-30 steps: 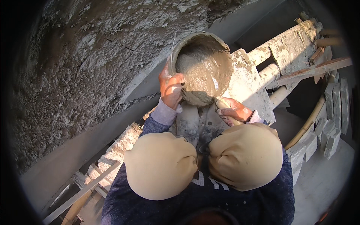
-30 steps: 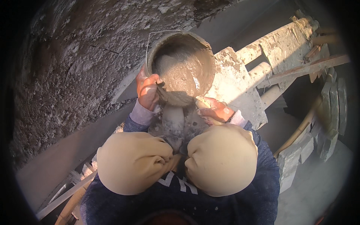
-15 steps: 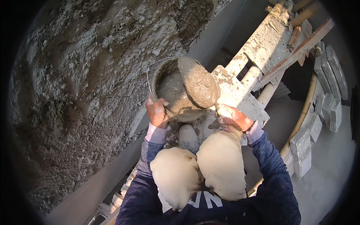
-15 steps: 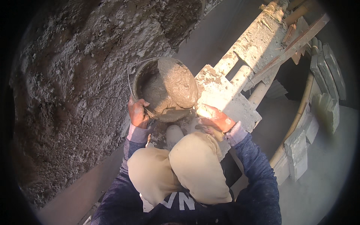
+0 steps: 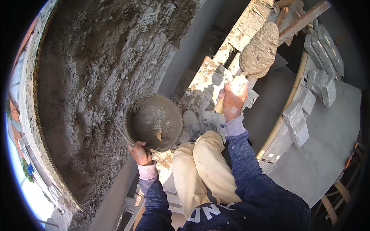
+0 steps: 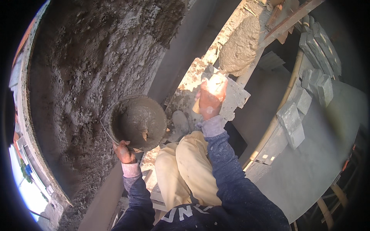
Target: The person scoops wet cement from a bucket with a trowel and applies it to a vertical wall surface, smoothing it in place. The person repeatedly refills the trowel and continues spreading cement along the wall.
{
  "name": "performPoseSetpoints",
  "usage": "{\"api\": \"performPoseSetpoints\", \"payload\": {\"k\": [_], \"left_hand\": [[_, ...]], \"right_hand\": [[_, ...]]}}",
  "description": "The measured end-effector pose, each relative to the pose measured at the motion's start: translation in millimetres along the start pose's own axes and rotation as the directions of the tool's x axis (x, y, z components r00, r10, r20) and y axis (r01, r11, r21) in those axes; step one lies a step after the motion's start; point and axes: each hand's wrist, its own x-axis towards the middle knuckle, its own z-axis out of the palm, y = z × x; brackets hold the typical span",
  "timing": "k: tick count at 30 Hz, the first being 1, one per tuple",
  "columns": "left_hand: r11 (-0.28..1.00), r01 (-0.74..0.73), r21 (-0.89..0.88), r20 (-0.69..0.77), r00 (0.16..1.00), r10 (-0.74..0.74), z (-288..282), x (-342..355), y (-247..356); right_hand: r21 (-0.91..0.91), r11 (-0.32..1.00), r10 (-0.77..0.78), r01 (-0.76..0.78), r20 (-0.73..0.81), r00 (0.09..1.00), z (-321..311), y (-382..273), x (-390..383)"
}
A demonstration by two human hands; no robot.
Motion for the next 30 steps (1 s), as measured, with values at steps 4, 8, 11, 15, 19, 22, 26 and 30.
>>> {"api": "performPoseSetpoints", "payload": {"k": [4, 8, 11, 15, 19, 22, 26, 30], "left_hand": [[0.999, -0.012, -0.049, -0.016, 1.0, 0.011, -16.7, -31.8, 31.4], [0.994, 0.001, -0.108, -0.042, 0.999, -0.005, -12.1, -51.1, 62.7], [0.995, 0.007, -0.102, -0.073, 0.997, -0.014, -24.5, -69.0, 70.6], [0.989, 0.008, -0.145, -0.127, 0.991, -0.027, -18.0, -78.0, 76.8], [0.99, 0.083, -0.112, -0.102, 0.99, -0.095, 40.5, -91.2, 135.3], [0.993, 0.056, -0.106, 0.023, 0.998, -0.054, 66.3, -95.1, 146.2], [0.989, -0.024, 0.145, 0.212, 0.977, -0.008, 106.5, -109.6, 178.2], [0.965, -0.133, 0.226, 0.439, 0.898, 0.021, 129.0, -117.7, 199.3]], "right_hand": [[-0.554, 0.829, -0.366, 0.069, -0.447, 0.816, 118.2, 75.8, 55.8], [-0.436, 0.894, 0.03, -0.098, -0.16, 0.987, 218.0, 51.8, 59.1], [-0.294, 0.944, -0.154, 0.151, 0.015, 0.988, 237.7, -12.6, -3.5], [-0.214, 0.974, 0.115, -0.071, 0.201, 0.973, 139.1, -63.1, -51.7], [-0.685, 0.705, 0.214, 0.186, 0.455, 0.864, -12.7, -108.1, -110.3], [-0.825, 0.399, 0.492, 0.4, 0.561, 0.666, -62.7, -159.8, -125.5], [-0.763, 0.129, 0.346, 0.633, 0.633, 0.692, -71.5, -155.9, -115.3], [-0.824, 0.199, 0.416, 0.53, 0.561, 0.716, -52.2, -168.6, -110.6]]}}
